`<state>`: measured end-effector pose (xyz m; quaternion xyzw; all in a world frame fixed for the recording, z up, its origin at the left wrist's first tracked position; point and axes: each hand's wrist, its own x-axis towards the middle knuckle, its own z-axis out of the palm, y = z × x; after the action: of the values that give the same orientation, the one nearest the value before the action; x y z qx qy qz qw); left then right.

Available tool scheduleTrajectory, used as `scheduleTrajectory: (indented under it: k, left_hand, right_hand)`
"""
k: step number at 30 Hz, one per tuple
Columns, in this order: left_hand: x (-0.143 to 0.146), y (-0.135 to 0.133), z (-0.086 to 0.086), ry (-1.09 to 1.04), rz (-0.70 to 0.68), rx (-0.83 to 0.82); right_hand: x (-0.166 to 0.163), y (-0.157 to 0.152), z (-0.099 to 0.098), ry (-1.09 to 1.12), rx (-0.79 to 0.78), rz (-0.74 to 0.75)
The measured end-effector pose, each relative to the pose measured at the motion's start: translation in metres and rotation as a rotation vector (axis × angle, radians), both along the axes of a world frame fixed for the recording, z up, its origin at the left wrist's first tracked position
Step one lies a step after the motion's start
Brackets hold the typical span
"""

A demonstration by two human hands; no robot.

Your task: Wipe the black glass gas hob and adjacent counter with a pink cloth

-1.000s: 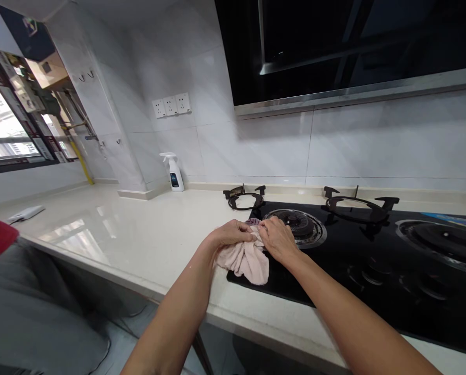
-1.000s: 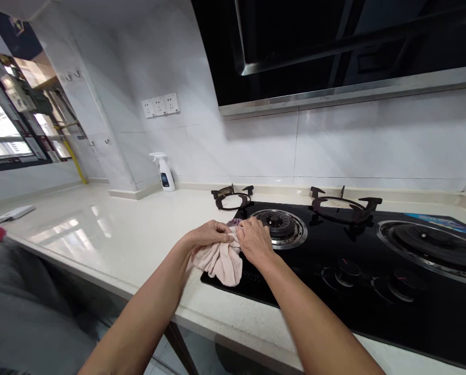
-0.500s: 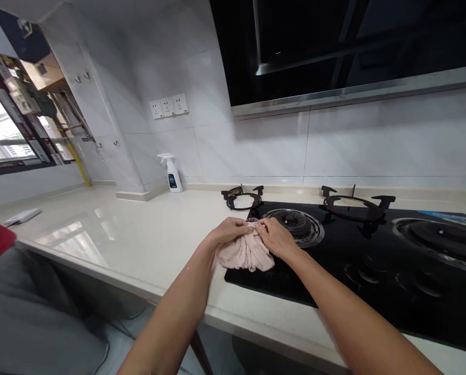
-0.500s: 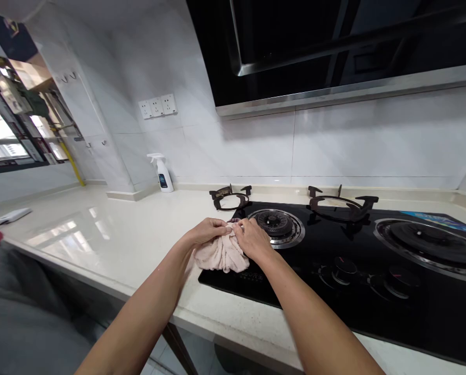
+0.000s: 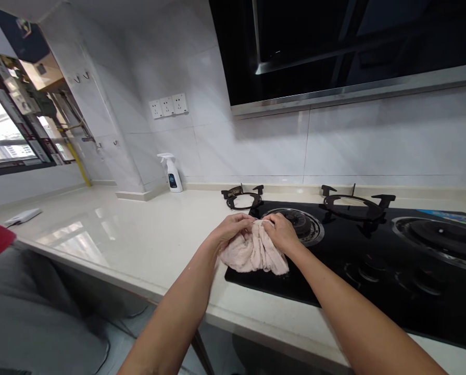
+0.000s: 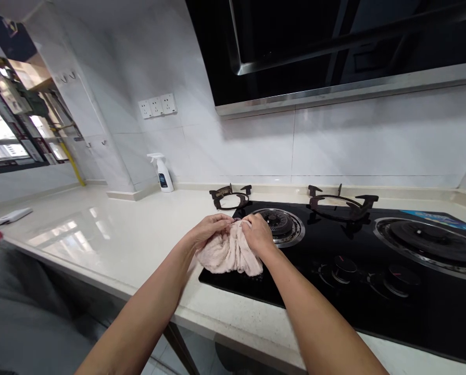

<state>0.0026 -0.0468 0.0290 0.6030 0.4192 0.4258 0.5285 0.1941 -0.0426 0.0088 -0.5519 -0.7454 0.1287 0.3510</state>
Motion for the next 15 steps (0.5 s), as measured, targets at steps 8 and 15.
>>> scheduleTrajectory:
  k: [8, 15]
  left_hand:
    - [-0.005, 0.014, -0.001, 0.062, 0.45, 0.103]
    - [-0.009, 0.021, 0.001, 0.12, 0.518, 0.161]
  right_hand:
    - [-0.027, -0.037, -0.005, -0.138, -0.055, 0.138]
    - [-0.043, -0.059, -0.006, -0.321, -0.043, 0.407]
